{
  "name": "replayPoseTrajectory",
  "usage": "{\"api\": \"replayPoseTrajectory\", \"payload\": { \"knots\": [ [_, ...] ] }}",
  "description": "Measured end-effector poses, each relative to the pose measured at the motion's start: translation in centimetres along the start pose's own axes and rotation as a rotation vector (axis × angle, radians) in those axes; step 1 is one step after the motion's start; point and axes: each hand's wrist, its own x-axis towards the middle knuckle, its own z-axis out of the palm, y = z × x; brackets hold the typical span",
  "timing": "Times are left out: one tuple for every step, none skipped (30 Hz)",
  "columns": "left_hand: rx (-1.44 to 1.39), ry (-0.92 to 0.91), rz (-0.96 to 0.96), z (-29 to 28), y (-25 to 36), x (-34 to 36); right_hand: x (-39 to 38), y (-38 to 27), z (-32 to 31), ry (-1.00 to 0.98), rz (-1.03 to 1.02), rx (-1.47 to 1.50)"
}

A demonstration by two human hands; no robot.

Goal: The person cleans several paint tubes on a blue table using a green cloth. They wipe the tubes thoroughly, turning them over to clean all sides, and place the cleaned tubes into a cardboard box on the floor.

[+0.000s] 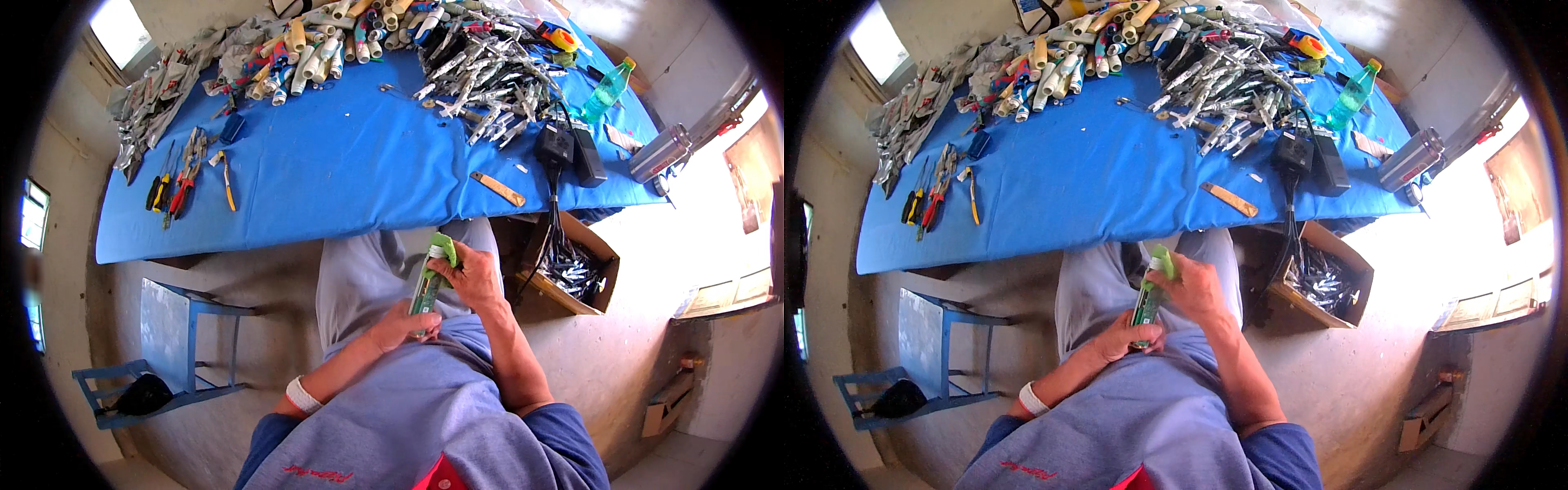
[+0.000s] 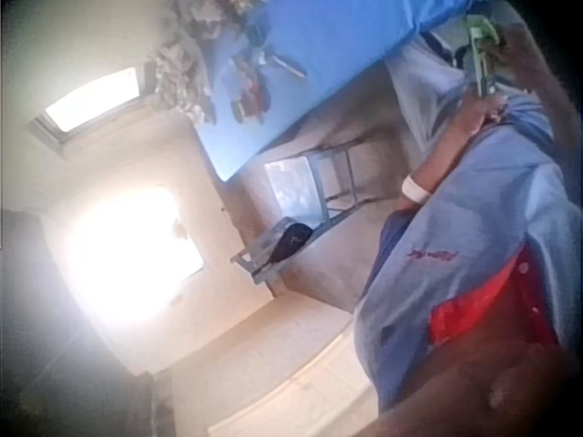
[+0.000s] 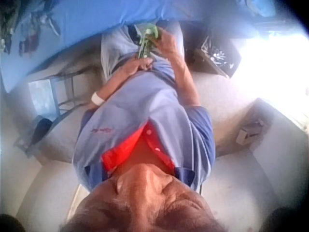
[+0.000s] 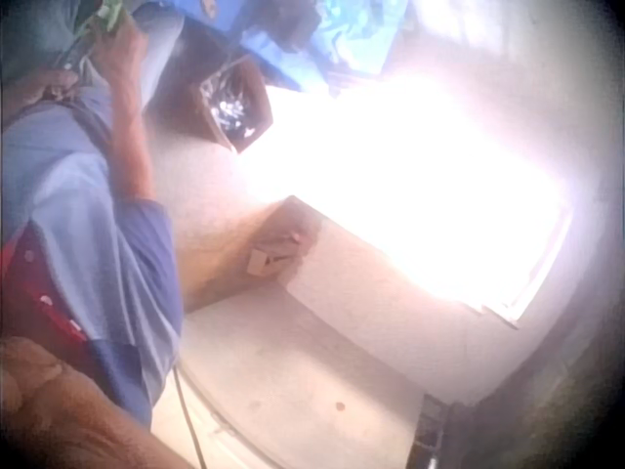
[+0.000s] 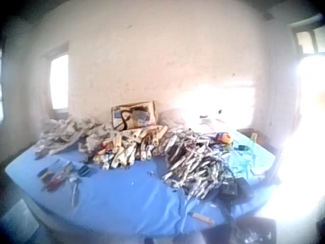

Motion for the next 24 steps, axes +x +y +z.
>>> {"api": "replayPoseTrajectory", "payload": {
  "knots": [
    [-0.024, -0.025, 0.000, -0.1, -0.1, 0.1, 0.0, 0.1, -0.2, -0.002, -0.009, -0.012],
    [-0.049, -0.051, -0.001, -0.1, -0.2, 0.1, -0.2, -0.2, -0.1, 0.036, 0.015, 0.022],
    [-0.073, -0.052, -0.002, -0.1, -0.1, 0.2, -0.4, -0.7, 0.0, 0.076, 0.037, 0.055],
    [-0.098, -0.053, -0.003, 0.0, 0.0, 0.2, -0.5, -0.9, 0.0, 0.116, 0.059, 0.089],
    [-0.122, -0.055, -0.004, 0.0, 0.1, 0.3, -0.6, -0.7, 0.0, 0.110, 0.078, 0.150],
    [-0.155, -0.070, -0.007, -0.1, 0.0, 0.3, -0.7, -0.3, 0.1, 0.104, 0.097, 0.213],
    [-0.187, -0.086, -0.009, -0.4, -0.2, 0.3, -0.7, 0.0, 0.0, 0.097, 0.116, 0.277],
    [-0.220, -0.102, -0.012, -0.6, -0.3, 0.3, -0.7, 0.2, -0.4, 0.025, 0.143, 0.309],
    [-0.214, -0.122, -0.002, -0.7, -0.4, 0.3, -0.6, 0.5, -0.9, -0.045, 0.172, 0.341],
    [-0.207, -0.141, 0.008, -0.7, -0.5, 0.3, -0.6, 0.8, -1.2, -0.116, 0.200, 0.372],
    [-0.201, -0.161, 0.018, -0.7, -0.5, 0.2, -0.7, 1.2, -1.0, -0.161, 0.207, 0.455],
    [-0.186, -0.165, -0.004, -0.7, -0.5, 0.3, -0.8, 1.1, -0.9, -0.198, 0.208, 0.457],
    [-0.171, -0.169, -0.025, -0.7, -0.5, 0.4, -1.0, 1.0, -0.7, -0.235, 0.209, 0.460],
    [-0.156, -0.173, -0.046, -0.7, -0.4, 0.5, -1.1, 0.8, -0.7, -0.272, 0.210, 0.463],
    [-0.178, -0.167, -0.050, -0.8, -0.6, 0.4, -1.0, 0.0, -1.0, -0.323, 0.229, 0.385],
    [-0.200, -0.161, -0.055, -1.0, -0.8, 0.5, -1.1, 0.2, -1.0, -0.357, 0.251, 0.496],
    [-0.222, -0.154, -0.059, -1.1, -0.9, 0.4, -1.2, 0.6, -1.0, -0.391, 0.273, 0.607],
    [-0.225, -0.163, -0.061, -1.2, -1.0, 0.5, -1.3, 1.1, -1.1, -0.421, 0.296, 0.718],
    [-0.228, -0.171, -0.063, -1.3, -1.0, 0.5, -1.4, 1.6, -1.5, -0.468, 0.305, 0.722],
    [-0.231, -0.179, -0.066, -1.3, -1.0, 0.5, -1.4, 1.9, -2.0, -0.495, 0.320, 0.732],
    [-0.220, -0.192, -0.075, -1.3, -1.1, 0.5, -1.4, 2.2, -2.6, -0.522, 0.337, 0.741],
    [-0.209, -0.203, -0.084, -1.4, -1.1, 0.5, -1.3, 2.4, -3.1, -0.550, 0.353, 0.750],
    [-0.198, -0.215, -0.092, -1.4, -1.1, 0.4, -1.2, 3.1, -3.3, -0.616, 0.246, 0.740],
    [-0.188, -0.210, -0.105, -1.4, -1.2, 0.4, -1.1, 3.3, -3.7, -0.661, 0.276, 0.651]
  ]
}}
